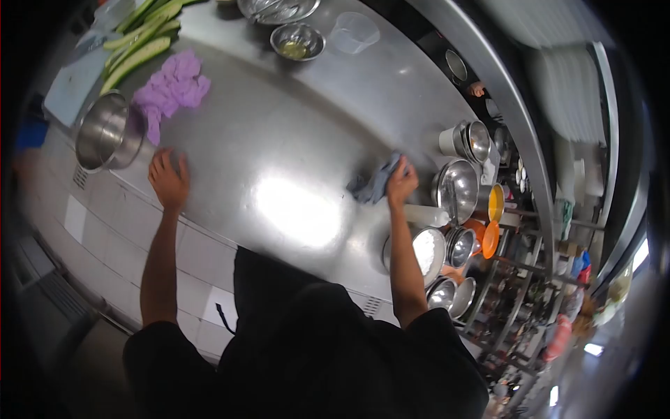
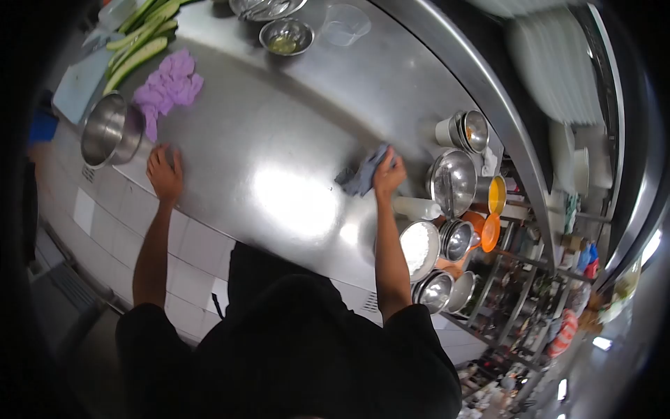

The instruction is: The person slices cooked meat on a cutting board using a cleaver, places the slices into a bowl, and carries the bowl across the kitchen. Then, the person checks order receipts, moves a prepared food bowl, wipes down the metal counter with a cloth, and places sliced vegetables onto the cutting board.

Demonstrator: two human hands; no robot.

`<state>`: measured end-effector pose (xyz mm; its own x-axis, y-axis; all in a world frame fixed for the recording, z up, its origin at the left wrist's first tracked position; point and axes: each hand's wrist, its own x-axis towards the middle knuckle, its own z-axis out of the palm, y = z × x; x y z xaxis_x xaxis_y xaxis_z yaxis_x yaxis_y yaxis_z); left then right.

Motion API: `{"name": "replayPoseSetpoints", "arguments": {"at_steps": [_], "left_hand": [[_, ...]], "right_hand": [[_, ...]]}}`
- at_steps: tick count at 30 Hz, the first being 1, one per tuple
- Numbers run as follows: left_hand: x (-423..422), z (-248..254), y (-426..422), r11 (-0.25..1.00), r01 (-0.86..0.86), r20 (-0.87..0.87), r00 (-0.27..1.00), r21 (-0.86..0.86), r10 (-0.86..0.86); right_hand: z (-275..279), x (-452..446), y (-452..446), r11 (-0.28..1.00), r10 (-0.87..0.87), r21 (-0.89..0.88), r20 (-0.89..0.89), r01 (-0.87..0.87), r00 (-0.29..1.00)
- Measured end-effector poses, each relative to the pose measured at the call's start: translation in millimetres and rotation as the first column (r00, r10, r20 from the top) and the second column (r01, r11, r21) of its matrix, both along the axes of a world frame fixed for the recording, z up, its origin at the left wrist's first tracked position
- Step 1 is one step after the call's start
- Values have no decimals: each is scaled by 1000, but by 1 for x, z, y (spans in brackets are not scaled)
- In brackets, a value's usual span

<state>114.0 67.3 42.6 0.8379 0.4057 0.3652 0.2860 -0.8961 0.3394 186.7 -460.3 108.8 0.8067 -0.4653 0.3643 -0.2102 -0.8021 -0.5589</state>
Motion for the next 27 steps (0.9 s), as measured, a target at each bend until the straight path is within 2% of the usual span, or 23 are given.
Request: {"name": "replayPoseSetpoints", "arguments": {"at_steps": [2,4,5,7,8,10,11,13,14,16,18,19,20,22,23,25,26,27], "left_hand": [[-1,-4,4,1000,28,16,999,5,-28],[-3,-11,3,1000,-7,-28,1000,-4,7],[0,-9,5,1000,-23,-38,999,4,23],[2,-5,7,999,-45,-6,999,3,45],[-2,-5,3,1000,-22,11,1000,-7,22],[-2,-3,3,999,-23,-18,1000,-26,23],[-3,-2,5,1000,-6,-34,999,-28,5],[0,-3,10,999,-40,-53,998,-37,38],[-1,-5,7,998,-41,-75,996,-55,37],[0,-8,5,998,-45,-81,996,-44,41],[-1,-8,7,998,-56,-89,995,-27,54],[-2,-6,7,995,-90,-99,991,-34,87],[-2,-6,8,996,-83,-136,988,-21,79],[-3,-7,6,996,-83,-183,980,-20,77],[-1,-7,3,996,-85,-199,976,18,87],[3,-9,2,994,-95,-227,968,51,104],[2,-9,2,995,-74,-211,974,72,87],[1,-9,5,994,-51,-197,978,97,69]], "right_hand": [[13,41,-24,995,22,-95,183,-4,983],[45,61,-26,993,-17,-114,85,27,996],[33,77,-40,998,67,13,103,-68,992],[-29,108,-70,960,212,-207,101,-188,972],[-58,116,-69,952,241,-216,91,-217,966],[-99,115,-65,789,34,-583,-271,-192,962],[-103,123,-70,778,44,-591,-286,-213,957],[-103,151,-81,895,-120,-446,-276,-17,954],[-100,153,-100,887,-142,-462,-291,-9,946],[-88,200,-139,947,-76,-317,-355,-44,932],[-119,249,-211,998,60,30,-319,-54,946],[-133,272,-246,979,106,200,-285,-50,953],[-125,282,-232,978,130,196,-295,-74,947],[-86,284,-203,897,-55,382,-405,224,913],[-82,292,-206,901,-47,376,-408,215,912],[-72,319,-222,823,113,545,-431,158,895],[-80,343,-235,828,129,541,-445,151,886],[-97,369,-253,857,117,506,-378,100,918]]}}
